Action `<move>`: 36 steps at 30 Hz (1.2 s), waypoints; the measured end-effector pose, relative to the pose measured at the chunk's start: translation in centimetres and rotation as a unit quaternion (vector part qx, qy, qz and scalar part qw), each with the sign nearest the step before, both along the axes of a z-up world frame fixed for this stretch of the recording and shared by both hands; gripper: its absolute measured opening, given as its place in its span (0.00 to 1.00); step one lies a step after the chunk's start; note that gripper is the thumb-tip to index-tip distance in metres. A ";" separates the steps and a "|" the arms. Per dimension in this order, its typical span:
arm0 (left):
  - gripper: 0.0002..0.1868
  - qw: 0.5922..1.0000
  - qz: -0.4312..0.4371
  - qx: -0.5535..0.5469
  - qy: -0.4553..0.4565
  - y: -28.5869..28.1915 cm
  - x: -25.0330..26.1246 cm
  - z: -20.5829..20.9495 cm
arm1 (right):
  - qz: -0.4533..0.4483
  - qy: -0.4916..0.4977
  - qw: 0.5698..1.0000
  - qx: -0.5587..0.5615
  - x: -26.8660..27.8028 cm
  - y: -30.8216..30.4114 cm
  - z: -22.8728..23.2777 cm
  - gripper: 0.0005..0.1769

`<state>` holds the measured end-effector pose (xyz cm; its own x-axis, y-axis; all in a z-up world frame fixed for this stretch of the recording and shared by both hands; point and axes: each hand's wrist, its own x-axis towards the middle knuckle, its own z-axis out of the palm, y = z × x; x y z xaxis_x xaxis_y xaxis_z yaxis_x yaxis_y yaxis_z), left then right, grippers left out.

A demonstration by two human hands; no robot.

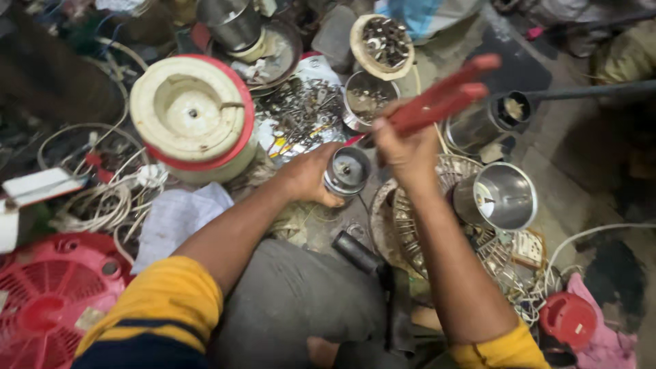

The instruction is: The person repairs metal appliance parts by hand using pliers and a screwdriver, applying lubricant and fitting small components into a metal housing.

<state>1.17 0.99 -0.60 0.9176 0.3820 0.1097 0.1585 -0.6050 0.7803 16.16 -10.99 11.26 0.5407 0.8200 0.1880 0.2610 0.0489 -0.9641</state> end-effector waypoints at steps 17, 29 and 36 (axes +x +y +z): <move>0.59 0.997 0.040 -0.066 -0.025 -0.1 -2.8 4.1 | -0.047 -0.076 0.928 -0.361 -7.2 -25.9 -2.0 0.19; 0.47 0.664 0.030 -0.706 -0.244 -11.5 -8.2 13.0 | -0.005 -0.209 0.902 -0.378 -12.9 -33.8 -3.6 0.27; 0.48 0.578 -0.001 -0.784 -0.225 -18.3 -8.5 15.6 | -0.123 -0.283 0.949 -0.068 -13.5 -27.2 9.9 0.32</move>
